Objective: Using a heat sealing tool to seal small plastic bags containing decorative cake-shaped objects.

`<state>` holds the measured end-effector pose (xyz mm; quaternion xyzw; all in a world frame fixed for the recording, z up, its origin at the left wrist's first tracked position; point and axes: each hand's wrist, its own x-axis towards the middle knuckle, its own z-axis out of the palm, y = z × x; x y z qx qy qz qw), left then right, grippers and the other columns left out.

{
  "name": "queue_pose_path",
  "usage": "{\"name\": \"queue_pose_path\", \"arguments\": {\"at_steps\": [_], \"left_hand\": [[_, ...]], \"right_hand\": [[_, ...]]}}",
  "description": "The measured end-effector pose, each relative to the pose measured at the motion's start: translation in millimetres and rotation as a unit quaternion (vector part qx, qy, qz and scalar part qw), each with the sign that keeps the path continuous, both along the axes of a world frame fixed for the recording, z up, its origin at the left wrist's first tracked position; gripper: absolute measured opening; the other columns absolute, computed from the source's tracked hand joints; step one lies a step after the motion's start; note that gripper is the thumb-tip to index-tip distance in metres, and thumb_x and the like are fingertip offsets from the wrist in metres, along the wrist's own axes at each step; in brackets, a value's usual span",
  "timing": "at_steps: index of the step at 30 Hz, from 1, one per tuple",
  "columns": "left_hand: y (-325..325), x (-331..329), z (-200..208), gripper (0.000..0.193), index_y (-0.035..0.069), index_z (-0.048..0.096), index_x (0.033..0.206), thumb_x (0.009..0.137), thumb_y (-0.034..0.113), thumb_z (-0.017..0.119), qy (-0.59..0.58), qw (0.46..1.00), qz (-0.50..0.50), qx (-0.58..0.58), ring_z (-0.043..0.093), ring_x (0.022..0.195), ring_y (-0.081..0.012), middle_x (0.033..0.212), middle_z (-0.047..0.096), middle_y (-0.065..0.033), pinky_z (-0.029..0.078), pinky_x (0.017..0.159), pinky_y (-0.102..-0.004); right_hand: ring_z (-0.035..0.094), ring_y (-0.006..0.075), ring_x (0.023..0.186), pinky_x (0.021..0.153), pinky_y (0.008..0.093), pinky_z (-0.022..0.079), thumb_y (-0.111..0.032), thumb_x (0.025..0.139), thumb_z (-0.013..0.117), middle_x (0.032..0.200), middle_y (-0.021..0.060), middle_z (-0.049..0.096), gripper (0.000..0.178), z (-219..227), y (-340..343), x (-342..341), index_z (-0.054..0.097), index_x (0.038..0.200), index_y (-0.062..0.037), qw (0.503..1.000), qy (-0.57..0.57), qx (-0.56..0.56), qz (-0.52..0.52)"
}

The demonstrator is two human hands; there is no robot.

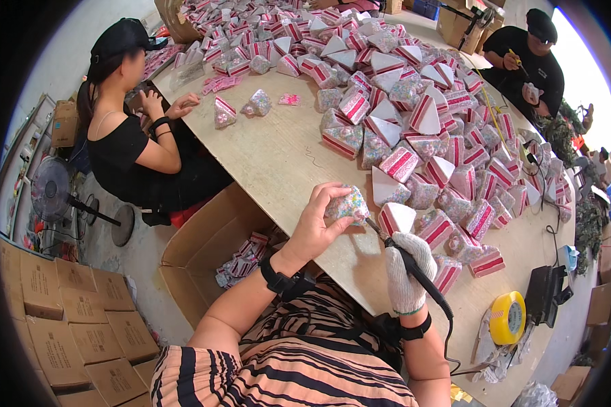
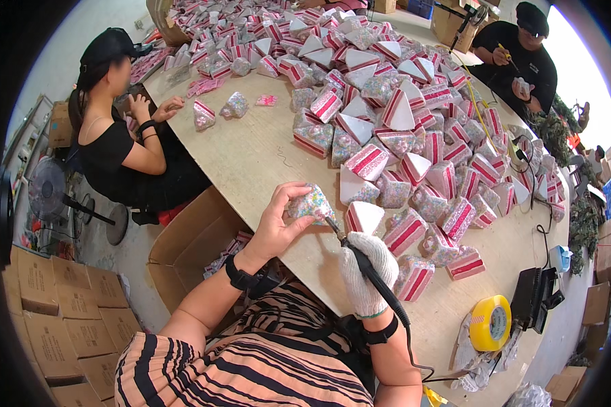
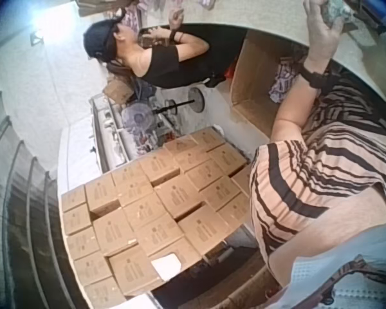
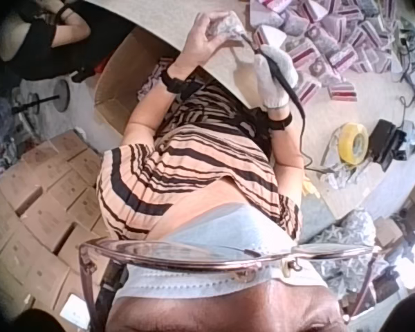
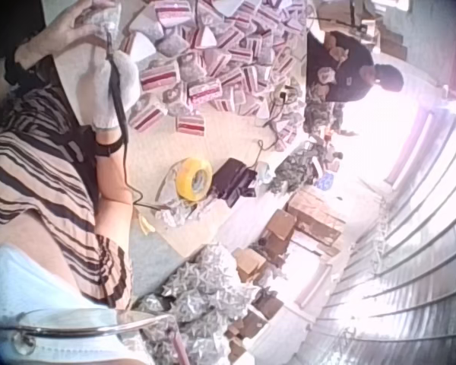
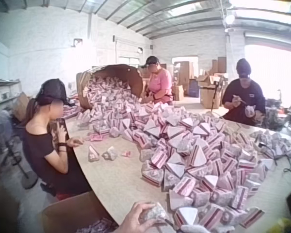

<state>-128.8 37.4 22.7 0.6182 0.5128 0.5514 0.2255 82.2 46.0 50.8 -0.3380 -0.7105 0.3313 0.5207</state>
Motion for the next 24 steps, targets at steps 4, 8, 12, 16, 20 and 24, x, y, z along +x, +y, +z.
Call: {"name": "queue_pose_path", "arguments": {"at_steps": [4, 8, 12, 16, 20, 24], "left_hand": [[-1, 1, 2, 0.045, 0.006, 0.051, 0.122, 0.082, 0.007, 0.069, -0.017, 1.0, -0.001, -0.009, 0.048, 0.118, -0.0247, 0.127, 0.047, -0.0149, 0.041, 0.1, -0.0339], [-3, -5, 2, 0.044, 0.006, 0.051, 0.122, 0.082, 0.007, 0.069, 0.015, 1.0, 0.001, -0.005, 0.048, 0.119, -0.0226, 0.127, 0.047, -0.0138, 0.042, 0.099, -0.033], [-26, -51, 29, 0.041, 0.002, 0.054, 0.124, 0.084, 0.004, 0.062, -0.096, 0.987, -0.015, -0.131, 0.055, 0.108, -0.0155, 0.116, 0.058, -0.0077, 0.045, 0.093, -0.0291], [-63, -112, 83, 0.031, 0.004, 0.064, 0.109, 0.082, 0.019, 0.066, 0.239, 0.918, 0.064, -0.311, 0.064, 0.094, -0.0283, 0.103, 0.064, -0.015, 0.05, 0.084, -0.0346], [-44, -81, 83, 0.037, 0.004, 0.062, 0.109, 0.079, 0.024, 0.072, 0.331, 0.922, 0.099, -0.174, 0.06, 0.096, -0.0333, 0.101, 0.062, -0.0155, 0.049, 0.084, -0.0384], [5, 17, 60, 0.051, 0.007, 0.056, 0.119, 0.074, 0.023, 0.075, 0.315, 0.947, -0.054, 0.033, 0.059, 0.098, -0.0304, 0.109, 0.057, -0.0138, 0.05, 0.082, -0.0403]], "right_hand": [[0.066, 0.0235, 0.082, 0.076, 0.0324, 0.051, -0.004, 0.08, 0.068, 0.091, 0.013, 0.067, 0.021, -2, 0, -1, 0.064, 0.101, -0.0005, 1.0, 0.002, 0.004, -0.002], [0.065, 0.023, 0.082, 0.076, 0.0327, 0.051, -0.003, 0.08, 0.068, 0.091, 0.0126, 0.067, 0.02, -5, -2, 2, 0.064, 0.099, -0.0001, 1.0, 0.017, -0.019, 0.002], [0.062, 0.0194, 0.078, 0.072, 0.0317, 0.051, -0.005, 0.081, 0.064, 0.09, 0.0118, 0.064, 0.016, -8, 2, 11, 0.063, 0.096, 0.0009, 0.997, 0.073, 0.015, -0.014], [0.052, 0.0105, 0.058, 0.051, 0.0227, 0.04, -0.015, 0.087, 0.06, 0.083, 0.0086, 0.058, 0.019, -12, 11, 16, 0.058, 0.098, 0.0007, 0.981, 0.171, 0.046, -0.08], [0.046, 0.0085, 0.053, 0.045, 0.0204, 0.034, -0.023, 0.09, 0.061, 0.078, 0.0065, 0.054, 0.024, -16, 19, 19, 0.057, 0.102, -0.0018, 0.958, 0.239, 0.064, -0.143], [0.046, 0.008, 0.054, 0.044, 0.02, 0.033, -0.023, 0.091, 0.061, 0.081, 0.0065, 0.054, 0.024, -17, 28, 22, 0.057, 0.103, -0.0027, 0.948, 0.246, 0.097, -0.176]]}}
